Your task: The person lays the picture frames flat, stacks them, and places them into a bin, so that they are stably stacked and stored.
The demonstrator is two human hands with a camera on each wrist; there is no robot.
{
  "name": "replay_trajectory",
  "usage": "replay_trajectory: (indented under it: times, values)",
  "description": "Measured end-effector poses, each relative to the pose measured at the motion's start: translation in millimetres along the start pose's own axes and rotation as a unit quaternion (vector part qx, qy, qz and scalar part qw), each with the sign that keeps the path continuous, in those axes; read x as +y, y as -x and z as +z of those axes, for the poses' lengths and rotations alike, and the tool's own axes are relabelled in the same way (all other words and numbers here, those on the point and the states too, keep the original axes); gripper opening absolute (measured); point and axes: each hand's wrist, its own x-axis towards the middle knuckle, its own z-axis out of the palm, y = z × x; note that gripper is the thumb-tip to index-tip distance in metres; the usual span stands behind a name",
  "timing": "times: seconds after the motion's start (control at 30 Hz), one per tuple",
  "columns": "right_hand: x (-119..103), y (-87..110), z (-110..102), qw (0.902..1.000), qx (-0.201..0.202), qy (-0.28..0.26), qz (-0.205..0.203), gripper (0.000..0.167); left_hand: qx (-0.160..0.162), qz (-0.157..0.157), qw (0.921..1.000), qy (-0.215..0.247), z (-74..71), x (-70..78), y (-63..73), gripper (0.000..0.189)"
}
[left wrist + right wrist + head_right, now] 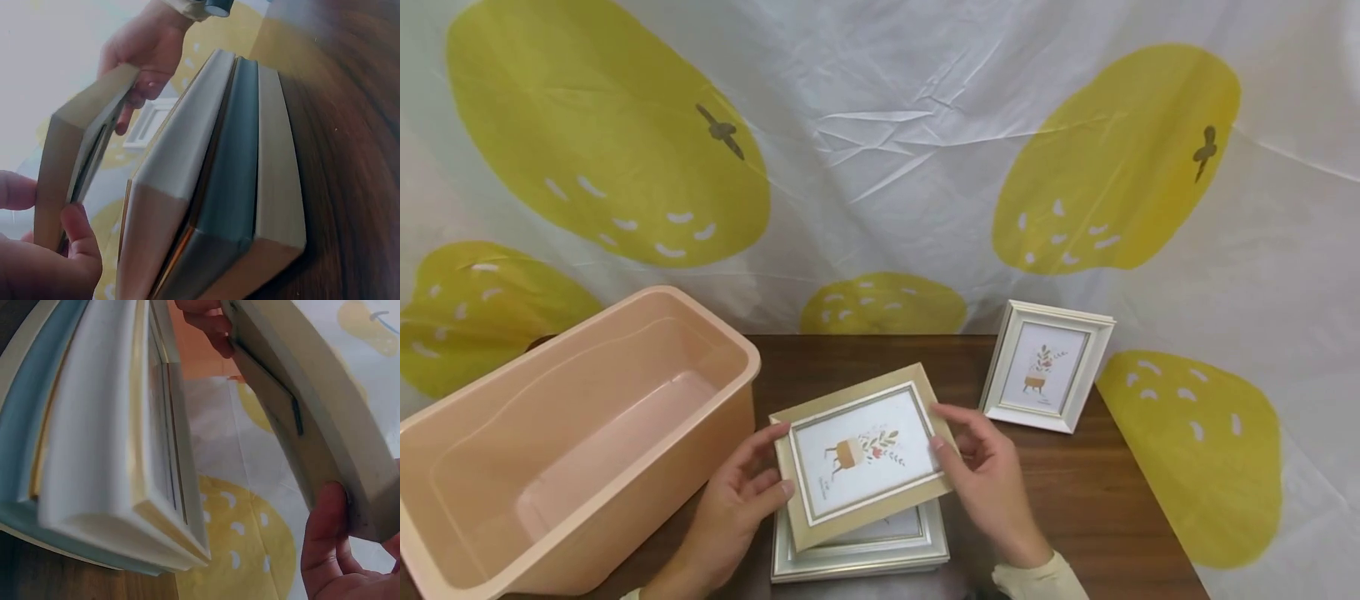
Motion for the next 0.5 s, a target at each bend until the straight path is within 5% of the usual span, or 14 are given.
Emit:
replay_trajectory:
  times: [0.23,0.5]
  values:
    - [7,4.3,-10,0.9959,-0.071,0.053,0.016,0.037,-0.015,-0.019,0.9985,-0.050,-10.4,2.2,-0.1,0.068]
    - [21,14.1,-14,0.9913,-0.094,0.090,0.019,0.030,0.041,-0.062,0.9941,-0.080,-10.8,6.5,5.5,0.072]
